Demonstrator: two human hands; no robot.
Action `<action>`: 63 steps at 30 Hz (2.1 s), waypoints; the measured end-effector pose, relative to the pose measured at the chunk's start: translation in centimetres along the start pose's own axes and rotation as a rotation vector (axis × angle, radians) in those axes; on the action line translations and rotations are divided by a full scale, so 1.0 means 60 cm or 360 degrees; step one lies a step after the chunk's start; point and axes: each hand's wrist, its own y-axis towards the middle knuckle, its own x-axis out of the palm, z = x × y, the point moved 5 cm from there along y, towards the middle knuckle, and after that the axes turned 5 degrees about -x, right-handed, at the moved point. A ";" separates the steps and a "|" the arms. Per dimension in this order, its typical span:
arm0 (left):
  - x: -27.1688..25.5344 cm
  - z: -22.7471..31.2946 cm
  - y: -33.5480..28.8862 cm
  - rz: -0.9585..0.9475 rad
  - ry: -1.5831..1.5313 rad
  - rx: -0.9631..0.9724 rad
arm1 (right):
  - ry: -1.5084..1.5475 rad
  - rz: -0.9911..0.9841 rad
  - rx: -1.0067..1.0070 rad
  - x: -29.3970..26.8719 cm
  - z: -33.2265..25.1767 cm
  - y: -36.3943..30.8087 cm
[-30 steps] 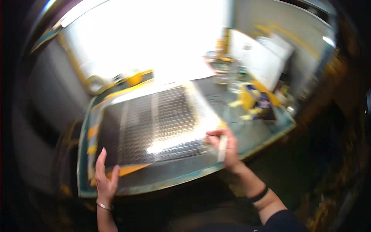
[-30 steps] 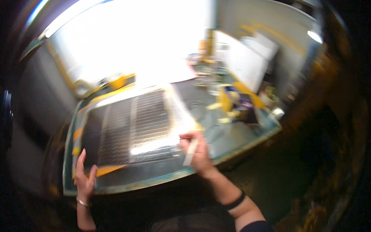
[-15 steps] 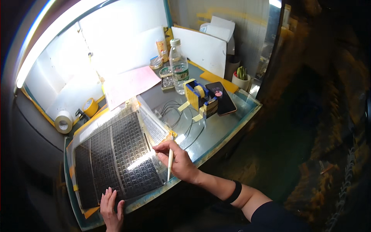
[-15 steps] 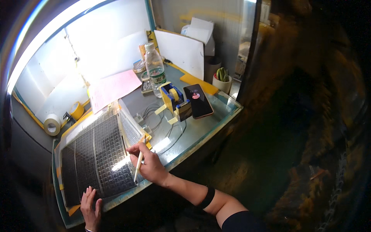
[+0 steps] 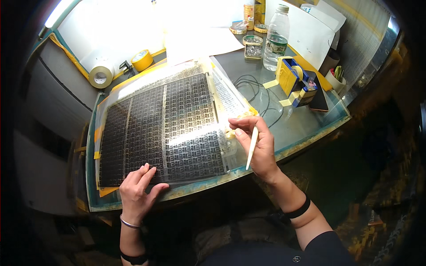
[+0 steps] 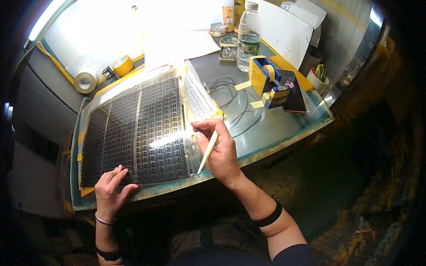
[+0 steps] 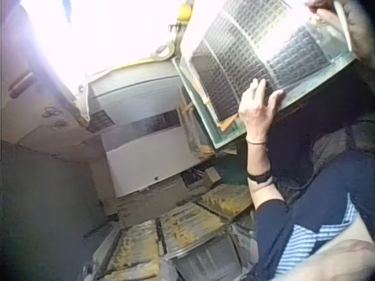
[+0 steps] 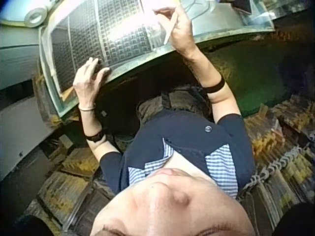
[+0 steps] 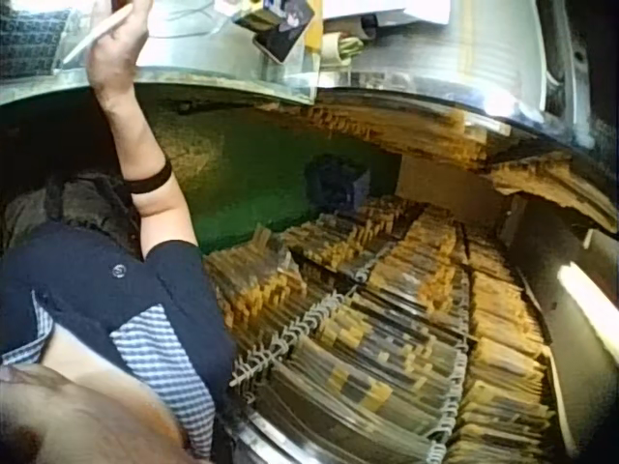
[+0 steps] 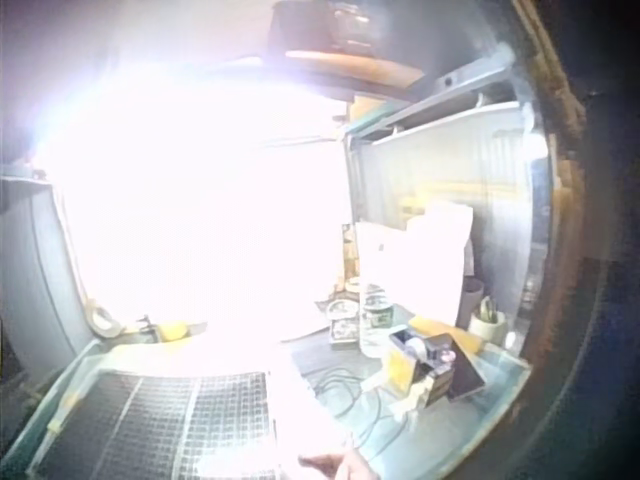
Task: Inspecting a large sheet of semiconductor wafers or circuit patterns on a light table.
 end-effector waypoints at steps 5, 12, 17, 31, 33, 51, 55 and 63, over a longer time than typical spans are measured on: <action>0.015 -0.008 -0.007 0.0191 0.0043 0.0023 | -0.0005 -0.0014 -0.0009 0.000 0.004 0.000; 0.022 -0.022 -0.006 0.0361 -0.0099 -0.0095 | 0.0103 -0.0015 0.0081 0.001 0.008 -0.003; 0.008 -0.007 -0.021 0.0625 -0.0155 0.0204 | 0.0216 -0.0076 0.0267 0.007 0.000 -0.004; 0.023 0.014 -0.040 0.0382 -0.0409 0.0402 | -0.0004 -0.0078 0.0176 0.001 0.023 0.001; 0.022 0.009 -0.041 0.0379 -0.0450 0.0300 | 0.0007 -0.0072 0.0206 0.003 0.018 0.000; 0.003 -0.113 -0.078 0.0744 -0.0075 -0.0616 | 0.0045 -0.0072 0.0096 -0.006 0.017 0.002; 0.009 -0.261 -0.146 0.1004 -0.0633 -0.1227 | 0.0119 -0.0062 0.0190 -0.005 0.014 0.000; 0.004 -0.314 -0.175 0.1320 -0.1406 -0.1260 | 0.0140 -0.0084 0.0149 -0.003 0.016 0.001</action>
